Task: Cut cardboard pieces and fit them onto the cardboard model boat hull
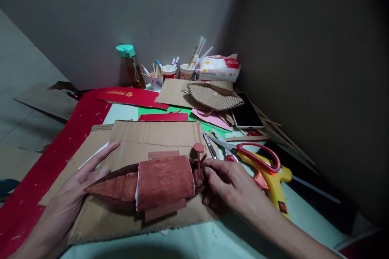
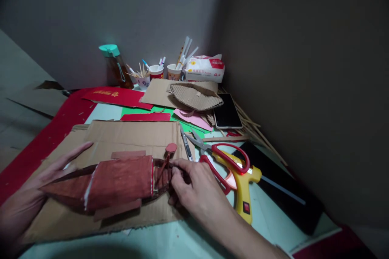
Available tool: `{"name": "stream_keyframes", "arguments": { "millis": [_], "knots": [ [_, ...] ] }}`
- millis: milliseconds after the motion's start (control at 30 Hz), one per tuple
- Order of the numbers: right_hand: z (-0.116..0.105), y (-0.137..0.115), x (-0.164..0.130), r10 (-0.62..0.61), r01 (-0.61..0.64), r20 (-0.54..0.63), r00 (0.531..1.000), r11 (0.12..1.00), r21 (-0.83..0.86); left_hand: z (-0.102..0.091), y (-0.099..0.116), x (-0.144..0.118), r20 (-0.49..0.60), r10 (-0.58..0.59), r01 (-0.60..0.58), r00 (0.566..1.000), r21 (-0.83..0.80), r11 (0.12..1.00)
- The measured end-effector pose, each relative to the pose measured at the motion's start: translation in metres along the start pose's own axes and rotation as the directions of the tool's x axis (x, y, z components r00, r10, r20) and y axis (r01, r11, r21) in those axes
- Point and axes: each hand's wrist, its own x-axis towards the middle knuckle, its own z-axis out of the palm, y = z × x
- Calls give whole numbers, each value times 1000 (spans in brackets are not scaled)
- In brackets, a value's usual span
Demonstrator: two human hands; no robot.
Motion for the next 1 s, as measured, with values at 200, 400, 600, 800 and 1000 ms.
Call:
{"name": "stream_keyframes", "arguments": {
  "millis": [200, 400, 600, 800, 1000],
  "knots": [
    [-1, -6, 1, 25, -26, 22, 999, 999, 34, 16, 6, -9, 33, 20, -15, 999, -150, 989],
    [0, -7, 0, 46, -50, 36, 998, 994, 96, 13, -1, -6, 101, 91, -56, 991, -307, 950],
    [-1, -5, 0, 111, -131, 117, 987, 974, 183, 6, -11, 3, 219, 163, -69, 962, -383, 921],
    [-13, -11, 5, 95, -132, 107, 990, 893, 431, 5, -10, 6, 247, 206, -93, 947, -402, 911],
    [-37, -47, 58, -11, 53, -92, 996, 881, 470, -10, -6, 9, 385, 118, 20, 916, -336, 942]
  ]
}}
